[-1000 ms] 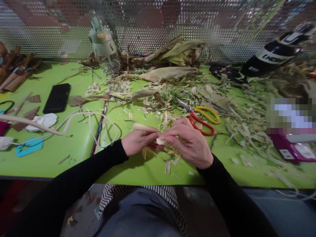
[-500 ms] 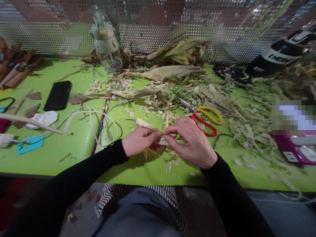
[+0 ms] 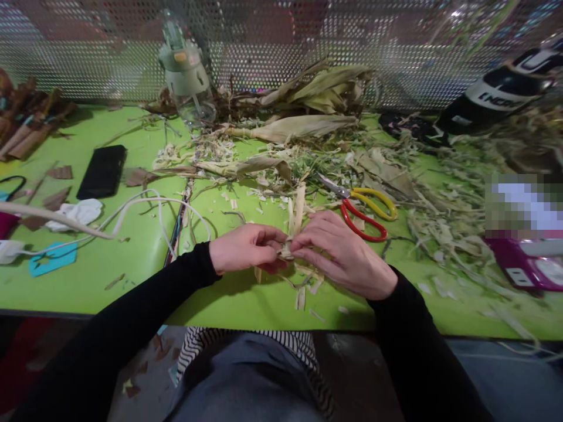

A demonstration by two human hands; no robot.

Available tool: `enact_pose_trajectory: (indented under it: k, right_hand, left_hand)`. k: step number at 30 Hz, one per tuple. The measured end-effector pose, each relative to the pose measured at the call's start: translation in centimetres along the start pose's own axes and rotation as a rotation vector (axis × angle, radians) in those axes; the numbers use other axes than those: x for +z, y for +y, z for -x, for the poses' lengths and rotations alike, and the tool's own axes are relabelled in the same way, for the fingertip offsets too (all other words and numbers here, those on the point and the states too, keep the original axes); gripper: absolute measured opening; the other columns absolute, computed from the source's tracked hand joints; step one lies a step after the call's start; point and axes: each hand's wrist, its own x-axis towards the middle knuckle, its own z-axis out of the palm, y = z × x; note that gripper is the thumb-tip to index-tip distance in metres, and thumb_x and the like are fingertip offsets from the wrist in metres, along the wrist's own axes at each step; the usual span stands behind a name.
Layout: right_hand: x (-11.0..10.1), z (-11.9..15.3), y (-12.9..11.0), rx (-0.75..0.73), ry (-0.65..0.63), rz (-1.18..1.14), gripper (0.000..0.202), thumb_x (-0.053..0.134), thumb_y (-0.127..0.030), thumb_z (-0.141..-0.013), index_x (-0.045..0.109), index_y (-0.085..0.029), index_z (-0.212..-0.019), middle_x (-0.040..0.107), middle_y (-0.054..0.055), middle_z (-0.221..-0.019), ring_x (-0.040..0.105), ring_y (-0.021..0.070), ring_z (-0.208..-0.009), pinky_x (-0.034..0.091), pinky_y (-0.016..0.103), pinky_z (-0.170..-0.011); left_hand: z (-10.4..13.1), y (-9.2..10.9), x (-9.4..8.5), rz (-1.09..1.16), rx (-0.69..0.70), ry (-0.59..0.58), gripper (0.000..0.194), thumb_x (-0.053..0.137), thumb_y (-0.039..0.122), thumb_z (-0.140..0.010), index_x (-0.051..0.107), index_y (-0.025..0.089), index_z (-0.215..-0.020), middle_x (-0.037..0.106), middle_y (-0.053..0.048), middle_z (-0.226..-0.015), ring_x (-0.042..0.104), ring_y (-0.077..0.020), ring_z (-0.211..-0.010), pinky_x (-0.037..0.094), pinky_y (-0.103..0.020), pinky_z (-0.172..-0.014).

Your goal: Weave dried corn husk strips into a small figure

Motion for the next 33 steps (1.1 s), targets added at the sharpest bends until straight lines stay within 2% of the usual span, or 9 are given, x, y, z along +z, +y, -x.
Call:
enact_pose_trajectory:
  k: [6, 11, 17, 22, 27, 30, 33]
  right_hand:
    - [0.2, 0.0, -0.2, 0.034, 0.006, 0.074, 0.013, 0.051, -0.023, -0.091, 0.062, -0.019, -0.085, 0.067, 0.004, -0.080, 0.055, 0.0172, -0.078, 0.038, 0.038, -0.087]
    - [0.2, 0.0, -0.3, 0.056, 0.033, 0.081, 0.013, 0.051, -0.023, -0.091, 0.060, -0.019, -0.082, 0.066, 0.003, -0.078, 0.054, 0.0177, -0.078, 0.038, 0.037, -0.084]
    - [0.3, 0.0, -0.2, 0.034, -0.027, 0.052, 0.017, 0.049, -0.025, -0.092, 0.061, -0.018, -0.083, 0.065, 0.004, -0.078, 0.054, 0.0168, -0.076, 0.037, 0.036, -0.082]
    - [1.0, -0.1, -0.4, 0.044, 0.054, 0.092, 0.017, 0.050, -0.024, -0.091, 0.062, -0.018, -0.082, 0.065, 0.004, -0.077, 0.052, 0.0170, -0.075, 0.038, 0.036, -0.079]
    - [0.8, 0.0, -0.6, 0.030, 0.095, 0.057, 0.015, 0.048, -0.017, -0.091, 0.062, -0.017, -0.096, 0.066, 0.006, -0.088, 0.055, 0.0186, -0.082, 0.041, 0.035, -0.076]
    - [0.8, -0.1, -0.7, 0.058, 0.164, 0.021, 0.006, 0.053, -0.015, -0.088, 0.058, -0.018, -0.088, 0.065, 0.004, -0.078, 0.055, 0.0173, -0.076, 0.044, 0.033, -0.073]
    - [1.0, -0.2, -0.8, 0.035, 0.186, 0.001, 0.007, 0.055, -0.013, -0.086, 0.056, -0.019, -0.083, 0.063, 0.002, -0.072, 0.055, 0.0168, -0.074, 0.046, 0.033, -0.074]
  left_hand:
    - [-0.4, -0.6, -1.0, 0.032, 0.017, -0.078, 0.032, 0.058, -0.003, -0.072, 0.058, 0.010, -0.101, 0.068, -0.004, -0.081, 0.067, -0.0123, -0.079, 0.053, -0.026, -0.075]
    - [-0.6, -0.7, -1.3, -0.004, 0.032, -0.074, 0.029, 0.062, 0.005, -0.078, 0.058, 0.010, -0.106, 0.070, -0.005, -0.084, 0.066, -0.0108, -0.076, 0.052, -0.026, -0.074]
    - [-0.6, -0.7, -1.3, -0.052, 0.070, -0.095, 0.021, 0.063, 0.010, -0.079, 0.060, 0.010, -0.100, 0.069, -0.004, -0.083, 0.066, -0.0106, -0.077, 0.052, -0.027, -0.077]
    - [-0.8, -0.9, -1.1, -0.100, 0.176, -0.095, 0.018, 0.063, 0.006, -0.076, 0.061, 0.010, -0.093, 0.068, -0.004, -0.084, 0.064, -0.0088, -0.075, 0.052, -0.026, -0.078]
    - [-0.9, -1.0, -1.0, -0.059, 0.183, -0.062, 0.016, 0.064, 0.010, -0.078, 0.060, 0.010, -0.093, 0.067, -0.003, -0.075, 0.066, -0.0095, -0.073, 0.052, -0.025, -0.076]
    - [-0.8, -1.0, -0.9, -0.051, 0.201, -0.052, 0.016, 0.065, 0.010, -0.078, 0.059, 0.010, -0.093, 0.066, -0.002, -0.074, 0.065, -0.0094, -0.072, 0.052, -0.025, -0.075]
    - [-0.7, -1.0, -0.9, -0.044, 0.229, -0.052, 0.013, 0.064, 0.009, -0.079, 0.058, 0.010, -0.090, 0.066, -0.002, -0.075, 0.064, -0.0084, -0.071, 0.051, -0.024, -0.076]
